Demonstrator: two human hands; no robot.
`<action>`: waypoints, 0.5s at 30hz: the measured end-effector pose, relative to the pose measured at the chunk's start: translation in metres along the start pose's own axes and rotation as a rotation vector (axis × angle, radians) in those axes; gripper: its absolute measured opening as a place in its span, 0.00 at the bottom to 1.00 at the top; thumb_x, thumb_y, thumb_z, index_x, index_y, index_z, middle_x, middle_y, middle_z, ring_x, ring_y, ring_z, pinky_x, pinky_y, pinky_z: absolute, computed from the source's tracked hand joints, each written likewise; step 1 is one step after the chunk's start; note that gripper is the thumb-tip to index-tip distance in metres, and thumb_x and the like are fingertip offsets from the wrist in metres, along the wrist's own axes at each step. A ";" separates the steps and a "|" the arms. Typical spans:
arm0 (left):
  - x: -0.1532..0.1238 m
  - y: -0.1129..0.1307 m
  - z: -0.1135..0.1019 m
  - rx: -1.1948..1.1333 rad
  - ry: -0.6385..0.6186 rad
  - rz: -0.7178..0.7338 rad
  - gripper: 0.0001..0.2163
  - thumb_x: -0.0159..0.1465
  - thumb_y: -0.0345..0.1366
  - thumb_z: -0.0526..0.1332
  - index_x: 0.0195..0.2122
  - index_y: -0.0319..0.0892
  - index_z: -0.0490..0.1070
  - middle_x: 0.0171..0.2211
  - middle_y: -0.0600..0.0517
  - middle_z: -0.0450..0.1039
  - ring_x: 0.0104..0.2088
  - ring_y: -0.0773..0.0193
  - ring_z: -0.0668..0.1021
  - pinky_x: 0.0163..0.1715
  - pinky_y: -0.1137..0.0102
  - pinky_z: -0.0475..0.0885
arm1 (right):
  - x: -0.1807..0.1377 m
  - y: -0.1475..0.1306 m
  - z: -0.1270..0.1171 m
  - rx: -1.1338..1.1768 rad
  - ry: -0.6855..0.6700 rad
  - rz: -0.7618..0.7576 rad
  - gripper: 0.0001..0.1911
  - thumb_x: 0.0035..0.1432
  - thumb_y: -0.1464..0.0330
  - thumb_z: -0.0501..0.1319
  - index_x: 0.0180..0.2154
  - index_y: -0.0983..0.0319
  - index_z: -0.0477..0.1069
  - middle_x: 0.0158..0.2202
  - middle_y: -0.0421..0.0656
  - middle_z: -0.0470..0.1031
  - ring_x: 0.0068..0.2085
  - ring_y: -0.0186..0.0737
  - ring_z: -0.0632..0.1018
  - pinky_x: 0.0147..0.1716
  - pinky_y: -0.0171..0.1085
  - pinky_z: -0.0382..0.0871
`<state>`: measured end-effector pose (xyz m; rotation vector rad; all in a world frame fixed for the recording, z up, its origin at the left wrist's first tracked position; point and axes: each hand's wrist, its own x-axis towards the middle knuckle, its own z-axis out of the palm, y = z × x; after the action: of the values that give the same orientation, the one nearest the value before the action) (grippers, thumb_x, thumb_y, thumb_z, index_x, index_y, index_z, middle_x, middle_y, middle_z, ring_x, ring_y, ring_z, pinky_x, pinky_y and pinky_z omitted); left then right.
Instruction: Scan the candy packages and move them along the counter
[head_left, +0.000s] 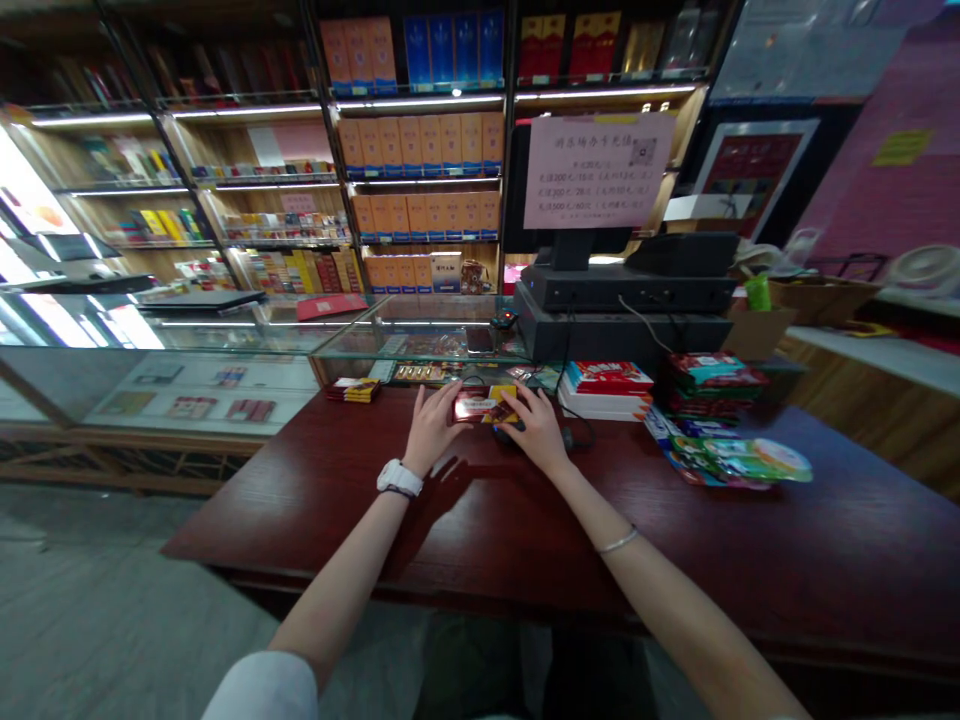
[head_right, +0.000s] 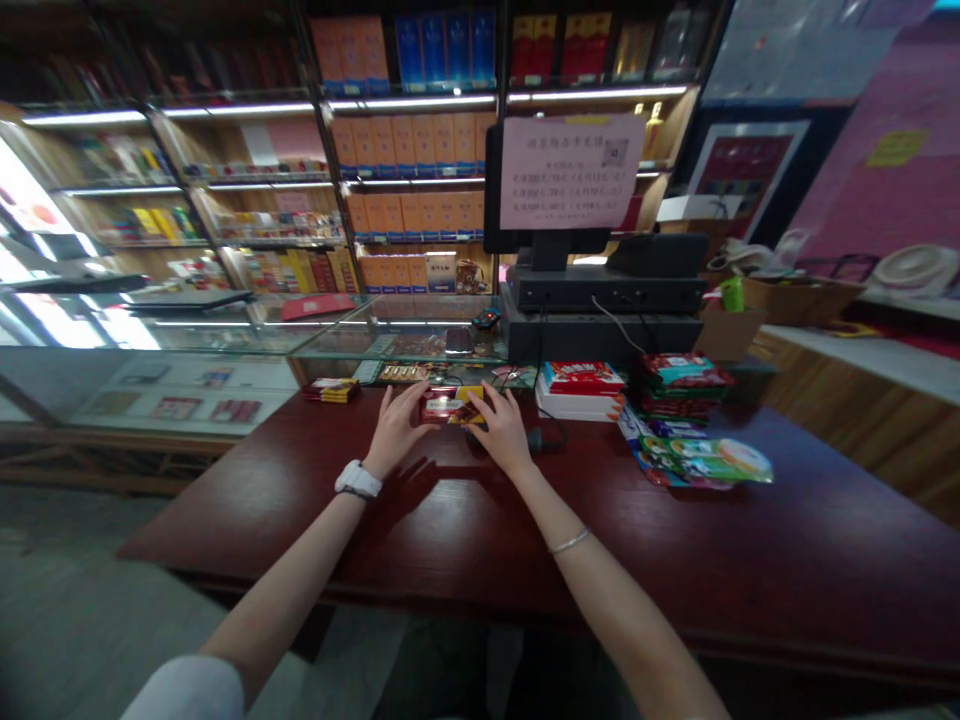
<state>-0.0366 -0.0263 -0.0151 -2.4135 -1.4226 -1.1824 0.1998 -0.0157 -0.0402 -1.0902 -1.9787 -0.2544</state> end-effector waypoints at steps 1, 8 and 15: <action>-0.004 -0.006 -0.005 -0.025 0.000 -0.022 0.34 0.61 0.37 0.68 0.68 0.48 0.57 0.64 0.44 0.67 0.64 0.54 0.70 0.70 0.49 0.49 | 0.002 -0.007 0.004 0.012 0.007 -0.006 0.26 0.60 0.66 0.65 0.60 0.57 0.68 0.65 0.51 0.65 0.65 0.50 0.68 0.67 0.57 0.55; -0.027 -0.041 -0.041 -0.072 0.079 -0.116 0.34 0.62 0.34 0.67 0.68 0.48 0.57 0.68 0.43 0.59 0.67 0.53 0.65 0.68 0.52 0.58 | 0.030 -0.058 0.045 0.210 0.003 0.020 0.27 0.60 0.68 0.65 0.61 0.54 0.69 0.69 0.47 0.60 0.66 0.51 0.67 0.66 0.55 0.59; -0.039 -0.079 -0.073 -0.022 0.227 -0.226 0.21 0.60 0.32 0.68 0.55 0.50 0.74 0.63 0.47 0.68 0.62 0.52 0.72 0.65 0.51 0.62 | 0.058 -0.110 0.101 0.445 -0.010 0.138 0.26 0.60 0.70 0.63 0.60 0.54 0.70 0.70 0.45 0.56 0.65 0.50 0.68 0.63 0.46 0.64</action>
<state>-0.1498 -0.0414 -0.0126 -2.0907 -1.6465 -1.4729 0.0412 0.0064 -0.0377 -0.9283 -1.8384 0.2560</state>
